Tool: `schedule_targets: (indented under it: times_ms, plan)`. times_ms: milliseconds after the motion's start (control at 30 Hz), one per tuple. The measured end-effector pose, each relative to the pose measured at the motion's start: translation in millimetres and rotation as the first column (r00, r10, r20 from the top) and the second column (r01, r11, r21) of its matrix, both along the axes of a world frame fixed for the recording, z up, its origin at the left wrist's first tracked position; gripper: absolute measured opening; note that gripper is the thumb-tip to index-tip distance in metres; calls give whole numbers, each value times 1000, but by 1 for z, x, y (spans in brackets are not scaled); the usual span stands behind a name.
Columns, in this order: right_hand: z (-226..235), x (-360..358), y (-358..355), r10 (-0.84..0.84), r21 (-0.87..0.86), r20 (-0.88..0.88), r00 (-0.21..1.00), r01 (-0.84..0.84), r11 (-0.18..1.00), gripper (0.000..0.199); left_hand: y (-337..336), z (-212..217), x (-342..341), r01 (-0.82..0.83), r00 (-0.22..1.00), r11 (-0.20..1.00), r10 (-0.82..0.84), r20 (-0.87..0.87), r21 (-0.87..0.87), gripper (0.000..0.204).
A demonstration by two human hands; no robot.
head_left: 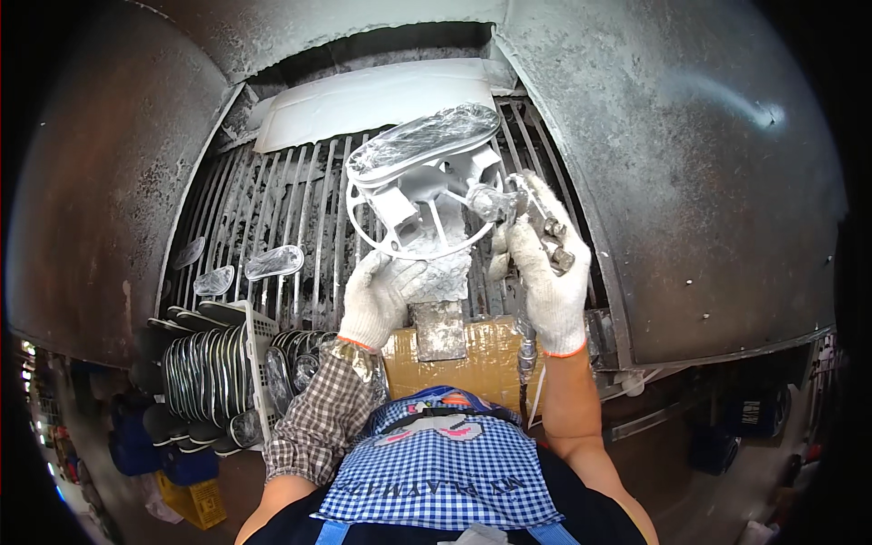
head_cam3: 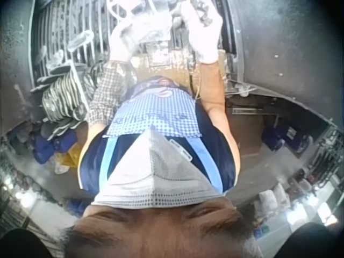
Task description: The person spray paints white plastic objects using a spray gun. They repeatedly pick up an object from a metal grate, rotate it to coat all sides, and place it back down. The process is repeated for multiple objects in a workshop setting.
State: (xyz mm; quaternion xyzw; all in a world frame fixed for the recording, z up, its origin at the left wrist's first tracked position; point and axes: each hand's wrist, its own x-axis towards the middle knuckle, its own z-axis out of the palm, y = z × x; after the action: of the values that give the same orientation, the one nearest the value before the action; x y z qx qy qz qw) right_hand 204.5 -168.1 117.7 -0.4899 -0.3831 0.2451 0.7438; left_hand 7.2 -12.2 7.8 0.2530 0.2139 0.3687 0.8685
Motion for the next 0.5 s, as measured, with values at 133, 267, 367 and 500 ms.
schedule_targets:
  times_ms: [133,267,367,500]
  plan:
    - [6,2,-4,-45,-6,-36,998,45,999,55,4,0,-7,-33,998,999,33,-45,8,60]
    - [4,9,-7,-63,35,-74,995,66,997,54,11,0,-10,-55,998,998,54,-27,-24,52]
    - [6,10,-9,-74,31,-89,993,77,997,54,17,-2,-17,-50,999,998,50,2,-49,46]
    - [7,14,-14,-93,35,-71,993,96,995,55,18,2,-21,-43,999,999,43,-4,24,62]
